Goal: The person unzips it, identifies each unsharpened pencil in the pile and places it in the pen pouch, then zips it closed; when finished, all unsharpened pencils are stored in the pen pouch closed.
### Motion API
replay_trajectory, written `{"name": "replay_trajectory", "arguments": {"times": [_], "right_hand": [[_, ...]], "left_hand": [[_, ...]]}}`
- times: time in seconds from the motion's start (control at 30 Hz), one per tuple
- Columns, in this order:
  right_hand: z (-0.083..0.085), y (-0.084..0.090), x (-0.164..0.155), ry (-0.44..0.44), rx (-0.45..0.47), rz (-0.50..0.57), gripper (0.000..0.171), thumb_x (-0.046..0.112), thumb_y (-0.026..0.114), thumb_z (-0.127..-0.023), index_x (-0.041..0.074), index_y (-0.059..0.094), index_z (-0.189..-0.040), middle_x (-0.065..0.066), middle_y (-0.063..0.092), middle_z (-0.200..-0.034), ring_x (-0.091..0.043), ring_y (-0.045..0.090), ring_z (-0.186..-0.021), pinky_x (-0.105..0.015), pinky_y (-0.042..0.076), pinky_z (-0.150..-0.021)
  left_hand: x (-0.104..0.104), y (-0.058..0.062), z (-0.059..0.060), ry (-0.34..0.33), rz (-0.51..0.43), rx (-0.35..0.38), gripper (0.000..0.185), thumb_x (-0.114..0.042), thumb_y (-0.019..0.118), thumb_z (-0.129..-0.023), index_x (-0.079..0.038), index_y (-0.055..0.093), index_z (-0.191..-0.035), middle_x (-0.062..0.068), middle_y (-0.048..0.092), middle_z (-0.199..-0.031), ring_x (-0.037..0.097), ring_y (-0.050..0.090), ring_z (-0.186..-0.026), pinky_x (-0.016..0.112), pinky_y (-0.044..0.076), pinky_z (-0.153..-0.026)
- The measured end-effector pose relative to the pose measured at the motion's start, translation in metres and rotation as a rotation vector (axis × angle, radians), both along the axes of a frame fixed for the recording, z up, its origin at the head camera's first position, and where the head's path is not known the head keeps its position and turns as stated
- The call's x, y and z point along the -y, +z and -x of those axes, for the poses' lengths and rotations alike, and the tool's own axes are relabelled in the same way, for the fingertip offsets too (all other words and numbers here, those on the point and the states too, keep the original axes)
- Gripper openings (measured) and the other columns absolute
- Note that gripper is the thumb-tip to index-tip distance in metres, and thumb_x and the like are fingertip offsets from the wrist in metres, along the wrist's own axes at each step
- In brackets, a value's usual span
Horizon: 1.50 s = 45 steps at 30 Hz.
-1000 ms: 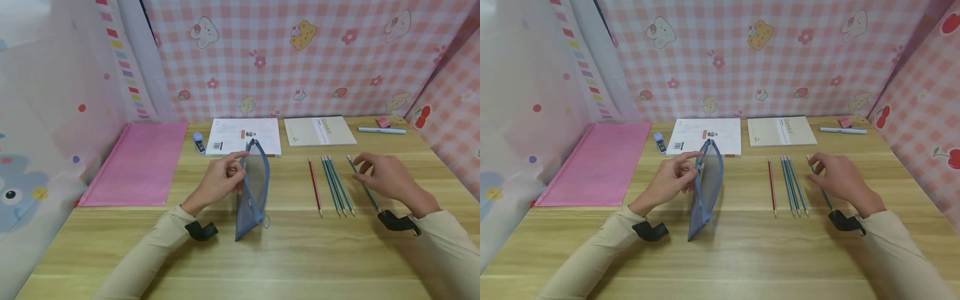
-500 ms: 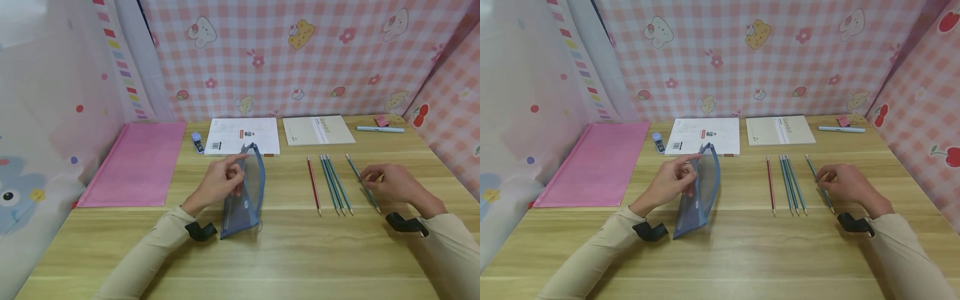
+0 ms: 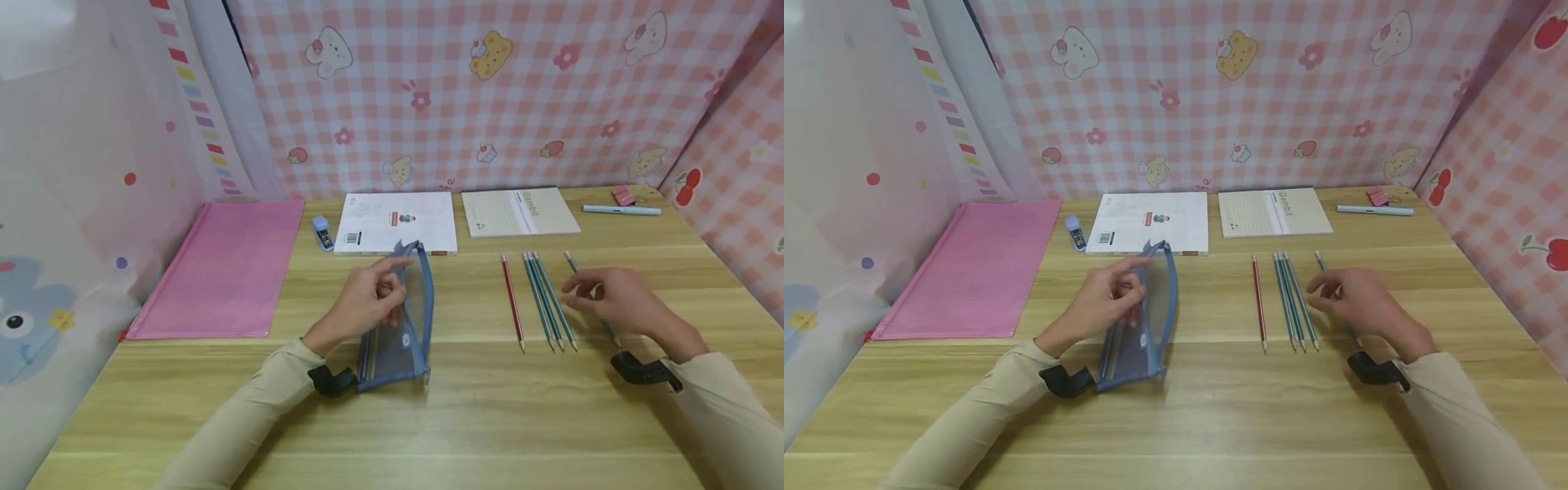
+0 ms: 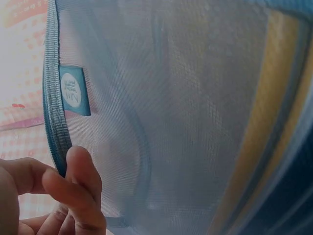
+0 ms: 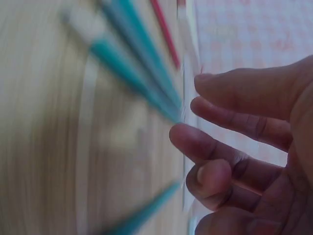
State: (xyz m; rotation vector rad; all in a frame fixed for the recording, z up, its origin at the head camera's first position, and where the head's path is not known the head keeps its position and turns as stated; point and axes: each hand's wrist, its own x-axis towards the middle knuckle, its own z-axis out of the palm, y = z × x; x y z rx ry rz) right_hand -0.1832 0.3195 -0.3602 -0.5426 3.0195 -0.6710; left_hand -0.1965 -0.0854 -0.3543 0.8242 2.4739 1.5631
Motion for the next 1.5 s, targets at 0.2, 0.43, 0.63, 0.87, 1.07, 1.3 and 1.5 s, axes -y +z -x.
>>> {"name": "replay_trajectory", "arguments": {"times": [0.2, 0.43, 0.63, 0.87, 1.07, 1.3, 1.5], "right_hand": [[-0.014, 0.008, 0.053, 0.186, 0.024, 0.144, 0.010, 0.010, 0.073, -0.090, 0.010, 0.074, -0.100, 0.006, 0.068, -0.079, 0.004, 0.050, -0.060, -0.020, 0.042, -0.051], [-0.036, 0.013, 0.126, 0.390, 0.193, 0.342, 0.018, 0.016, 0.072, -0.092, 0.010, 0.069, -0.109, 0.005, 0.072, -0.086, 0.000, 0.058, -0.067, -0.022, 0.050, -0.057], [-0.060, 0.009, 0.164, 0.431, 0.127, 0.418, 0.035, 0.021, 0.083, -0.083, 0.011, 0.056, -0.102, 0.001, 0.074, -0.087, 0.003, 0.056, -0.056, -0.022, 0.049, -0.051], [-0.067, 0.004, 0.181, 0.312, 0.055, 0.335, 0.032, 0.024, 0.082, -0.084, 0.014, 0.053, -0.093, 0.000, 0.065, -0.076, 0.005, 0.048, -0.054, -0.017, 0.043, -0.050], [-0.065, -0.002, 0.183, 0.343, 0.066, 0.402, 0.024, 0.011, 0.077, -0.086, 0.012, 0.054, -0.093, 0.002, 0.066, -0.080, 0.004, 0.054, -0.060, -0.018, 0.048, -0.052], [-0.068, -0.001, 0.179, 0.385, 0.040, 0.449, 0.015, 0.004, 0.067, -0.092, 0.017, 0.061, -0.088, 0.007, 0.066, -0.076, 0.002, 0.056, -0.066, -0.020, 0.049, -0.053], [-0.066, 0.006, 0.179, 0.398, 0.086, 0.510, 0.011, 0.009, 0.067, -0.095, 0.017, 0.064, -0.088, -0.001, 0.068, -0.078, -0.001, 0.056, -0.068, -0.021, 0.048, -0.052]], "left_hand": [[-0.004, 0.000, 0.000, 0.011, 0.001, -0.006, 0.048, -0.002, 0.056, -0.095, -0.004, 0.052, -0.143, 0.011, 0.066, -0.072, 0.015, 0.061, -0.050, 0.026, 0.048, -0.046], [-0.007, 0.001, 0.000, 0.051, -0.002, -0.022, 0.045, -0.002, 0.056, -0.095, -0.006, 0.055, -0.140, 0.010, 0.065, -0.071, 0.015, 0.059, -0.050, 0.024, 0.046, -0.047], [-0.012, 0.001, 0.001, 0.081, -0.019, -0.052, 0.045, -0.003, 0.054, -0.096, -0.003, 0.054, -0.141, 0.009, 0.064, -0.069, 0.014, 0.059, -0.050, 0.024, 0.049, -0.052], [-0.009, 0.003, 0.000, 0.100, -0.026, -0.058, 0.045, -0.002, 0.054, -0.096, -0.005, 0.054, -0.141, 0.009, 0.064, -0.070, 0.016, 0.060, -0.050, 0.024, 0.050, -0.052], [-0.008, 0.003, 0.000, 0.108, -0.025, -0.056, 0.044, -0.004, 0.055, -0.096, -0.005, 0.055, -0.140, 0.011, 0.065, -0.071, 0.014, 0.060, -0.050, 0.023, 0.049, -0.053], [-0.006, 0.003, 0.001, 0.119, -0.014, -0.062, 0.043, -0.003, 0.055, -0.096, -0.005, 0.055, -0.139, 0.011, 0.066, -0.071, 0.014, 0.060, -0.050, 0.023, 0.051, -0.055], [-0.004, 0.004, -0.007, 0.044, 0.043, -0.102, 0.047, -0.007, 0.057, -0.098, -0.002, 0.048, -0.144, 0.009, 0.070, -0.079, 0.010, 0.065, -0.061, 0.023, 0.053, -0.060]]}}
